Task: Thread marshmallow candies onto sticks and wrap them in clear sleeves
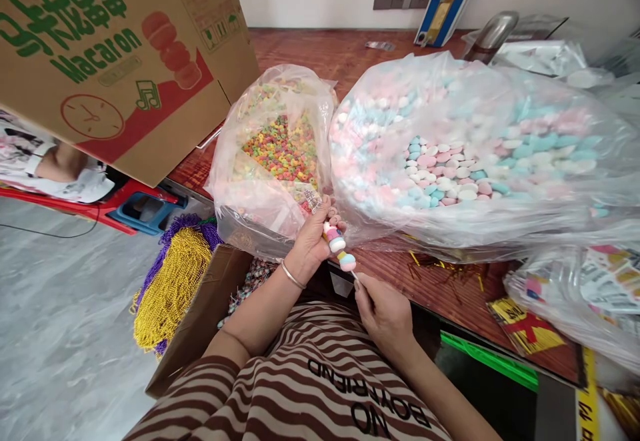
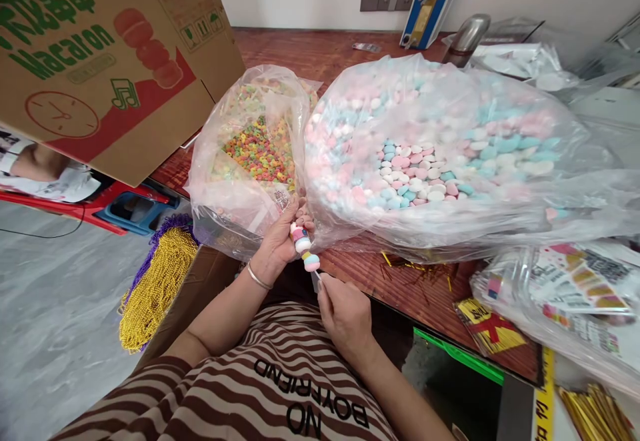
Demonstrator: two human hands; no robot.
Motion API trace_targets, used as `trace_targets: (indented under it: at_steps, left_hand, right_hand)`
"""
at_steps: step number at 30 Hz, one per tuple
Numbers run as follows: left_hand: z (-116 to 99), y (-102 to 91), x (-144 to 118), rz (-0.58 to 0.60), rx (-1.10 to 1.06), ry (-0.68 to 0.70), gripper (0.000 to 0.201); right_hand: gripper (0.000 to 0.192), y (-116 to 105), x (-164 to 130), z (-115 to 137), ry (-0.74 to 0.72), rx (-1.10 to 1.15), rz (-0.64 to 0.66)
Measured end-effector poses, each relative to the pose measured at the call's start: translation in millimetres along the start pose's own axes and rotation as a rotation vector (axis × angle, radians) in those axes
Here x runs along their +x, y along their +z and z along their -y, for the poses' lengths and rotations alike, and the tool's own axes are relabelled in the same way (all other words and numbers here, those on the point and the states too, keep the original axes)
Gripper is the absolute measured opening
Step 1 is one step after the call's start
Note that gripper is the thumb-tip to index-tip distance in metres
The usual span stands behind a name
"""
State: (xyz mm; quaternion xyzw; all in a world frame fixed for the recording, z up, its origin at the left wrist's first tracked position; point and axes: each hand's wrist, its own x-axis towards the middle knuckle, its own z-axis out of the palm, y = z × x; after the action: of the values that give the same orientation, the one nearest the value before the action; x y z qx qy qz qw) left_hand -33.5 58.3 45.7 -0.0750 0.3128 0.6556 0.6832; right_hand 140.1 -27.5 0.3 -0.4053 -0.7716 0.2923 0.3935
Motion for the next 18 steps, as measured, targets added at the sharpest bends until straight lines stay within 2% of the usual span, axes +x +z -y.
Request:
trace_targets:
  at_steps: [2,3,5,7,10,12,15,18]
  left_hand:
    - [2,-0.1,1,-0.013,0.04,0.026,0.022]
    - [5,0.0,1,-0.016,0.055,0.041,0.024]
    - [11,0.0,0,-0.009,0.079,0.073,0.027]
    - [18,-0.8,-2,0.014,0.1,0.093,0.028]
    - [23,-3.8,-5,0.068,0.128,0.076,0.029]
    - [21,-6.0,-6,0.104,0.144,0.042,0.028]
    - [12,-6.4,-8,0.113,0.161,0.056,0.021]
    - [6,-2.3,-9,0.118,0.16,0.088,0.015]
  right_hand:
    - [0.015,1,1,-5,-0.231,-0.293,-0.084]
    - [0.015,1,2,-7,-0.286,-0.371,-0.106]
    - [0.015,3,4,-7,-0.267,-0.386,-0.11]
    - [0.02,6,6,-4,-0.095,-0.199,-0.057]
    - [0.032,12,7,-1,0.323,0.348,0.077]
    - [0.035,16,7,0,0.538,0.69,0.119]
    - [0.035,16,8,-2,0.661,0.952,0.118]
    - [0.033,13,10,-3,0.645,0.963,0.144]
